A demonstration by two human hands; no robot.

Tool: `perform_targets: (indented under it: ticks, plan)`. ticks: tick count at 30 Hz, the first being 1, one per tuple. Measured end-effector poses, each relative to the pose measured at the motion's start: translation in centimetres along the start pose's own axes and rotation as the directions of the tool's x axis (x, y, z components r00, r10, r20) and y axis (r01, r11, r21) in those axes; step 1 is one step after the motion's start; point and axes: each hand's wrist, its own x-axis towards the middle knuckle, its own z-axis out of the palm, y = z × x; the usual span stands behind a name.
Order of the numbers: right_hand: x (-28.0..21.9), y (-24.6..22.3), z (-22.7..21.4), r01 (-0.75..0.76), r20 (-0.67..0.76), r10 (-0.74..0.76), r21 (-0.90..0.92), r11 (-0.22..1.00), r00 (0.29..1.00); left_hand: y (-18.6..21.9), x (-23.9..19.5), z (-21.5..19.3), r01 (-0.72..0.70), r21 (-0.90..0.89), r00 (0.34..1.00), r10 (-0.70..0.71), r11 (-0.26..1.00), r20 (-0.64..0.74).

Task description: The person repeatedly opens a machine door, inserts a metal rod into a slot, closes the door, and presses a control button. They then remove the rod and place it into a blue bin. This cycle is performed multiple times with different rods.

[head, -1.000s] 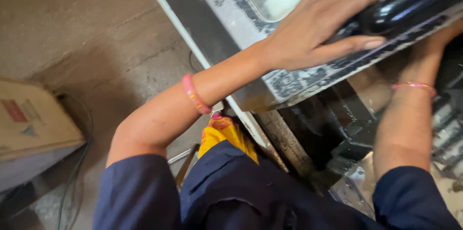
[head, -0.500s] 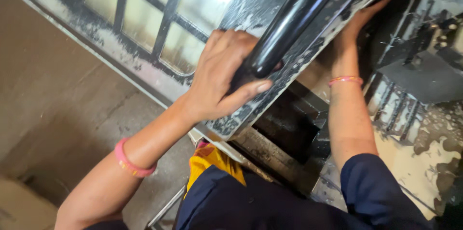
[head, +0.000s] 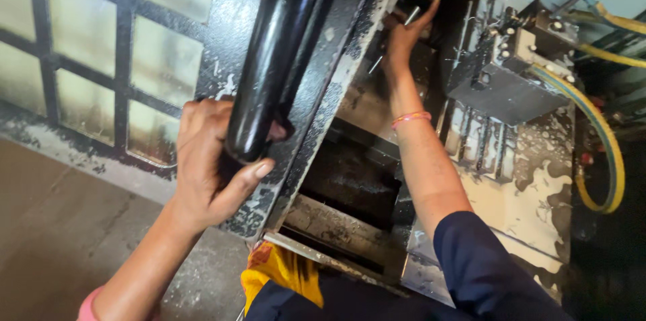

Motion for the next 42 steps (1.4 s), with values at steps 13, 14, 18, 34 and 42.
perform_targets:
  ticks: [13,14,18,34,42]
  plan:
    - [-1.2,-2.3,1.3,0.142,-0.033,-0.154,-0.232,0.962,0.988,-0.2,-0.2,0.1,0.034,-0.028,0.999,-0.034,0.999,0.008]
    - [-1.5,-2.5,1.2,0.115,-0.041,-0.128,-0.225,0.968,0.991,-0.3,-0.4,0.3,0.042,-0.011,0.999,-0.042,0.999,-0.005]
    - [-1.5,-3.2,0.1,0.006,-0.030,-0.014,-0.241,0.970,0.999,-0.2,-1.3,1.3,0.117,0.090,0.993,-0.113,0.989,-0.040]
    - [-1.5,0.9,-8.1,-0.463,0.136,0.478,-0.127,0.877,0.868,-6.0,-0.2,2.5,0.136,-0.022,0.887,-0.111,0.991,0.449]
    - [-1.3,1.5,-11.0,-0.547,0.092,0.543,0.013,0.837,0.834,-7.5,-0.2,3.7,0.157,-0.059,0.874,-0.110,0.986,0.473]
